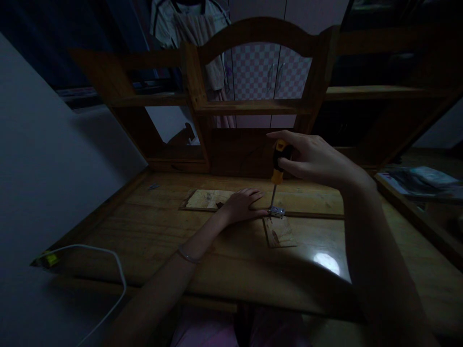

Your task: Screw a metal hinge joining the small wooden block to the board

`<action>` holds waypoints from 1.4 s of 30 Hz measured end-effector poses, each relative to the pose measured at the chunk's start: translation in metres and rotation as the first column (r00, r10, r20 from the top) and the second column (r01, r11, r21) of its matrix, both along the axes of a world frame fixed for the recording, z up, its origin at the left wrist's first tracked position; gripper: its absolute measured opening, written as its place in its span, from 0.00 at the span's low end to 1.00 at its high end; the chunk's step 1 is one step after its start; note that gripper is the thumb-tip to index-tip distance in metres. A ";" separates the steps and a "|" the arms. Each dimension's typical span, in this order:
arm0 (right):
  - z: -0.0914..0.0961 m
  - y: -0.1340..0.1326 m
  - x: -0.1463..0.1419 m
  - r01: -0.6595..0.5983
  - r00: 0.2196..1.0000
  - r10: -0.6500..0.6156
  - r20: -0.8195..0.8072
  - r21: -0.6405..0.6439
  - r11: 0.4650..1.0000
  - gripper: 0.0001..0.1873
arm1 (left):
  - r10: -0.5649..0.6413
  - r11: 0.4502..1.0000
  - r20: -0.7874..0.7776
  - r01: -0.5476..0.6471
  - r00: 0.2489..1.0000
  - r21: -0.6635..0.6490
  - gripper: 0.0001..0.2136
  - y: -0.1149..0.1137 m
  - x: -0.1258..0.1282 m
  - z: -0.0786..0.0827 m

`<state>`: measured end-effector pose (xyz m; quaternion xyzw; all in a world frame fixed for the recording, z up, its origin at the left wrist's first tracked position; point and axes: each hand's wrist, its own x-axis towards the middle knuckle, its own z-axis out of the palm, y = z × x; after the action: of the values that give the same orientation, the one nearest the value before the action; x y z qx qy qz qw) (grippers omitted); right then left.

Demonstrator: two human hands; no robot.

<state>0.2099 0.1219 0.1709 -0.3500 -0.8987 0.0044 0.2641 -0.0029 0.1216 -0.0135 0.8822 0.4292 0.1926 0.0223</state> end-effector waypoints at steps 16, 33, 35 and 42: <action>0.001 -0.003 -0.001 -0.027 1.000 0.027 -0.004 -0.018 0.999 0.26 | 0.010 0.999 -0.006 -0.010 1.000 0.030 0.33 0.001 0.000 -0.003; 0.000 0.001 -0.002 -0.015 0.999 0.015 -0.045 -0.019 1.000 0.20 | -0.009 0.999 0.029 0.008 1.000 0.037 0.33 0.003 0.000 -0.007; 0.001 0.001 0.000 -0.054 0.998 0.052 -0.039 -0.043 0.998 0.19 | -0.015 0.999 0.037 0.014 0.999 0.049 0.33 0.003 0.000 -0.008; 0.001 -0.002 -0.001 -0.060 0.995 0.060 -0.078 0.014 0.998 0.18 | -0.054 0.997 0.071 0.050 0.996 0.060 0.30 0.000 0.002 -0.004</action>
<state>0.2093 0.1199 0.1715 -0.3209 -0.8977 0.0211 0.3010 -0.0012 0.1219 -0.0173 0.8857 0.3993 0.2362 0.0171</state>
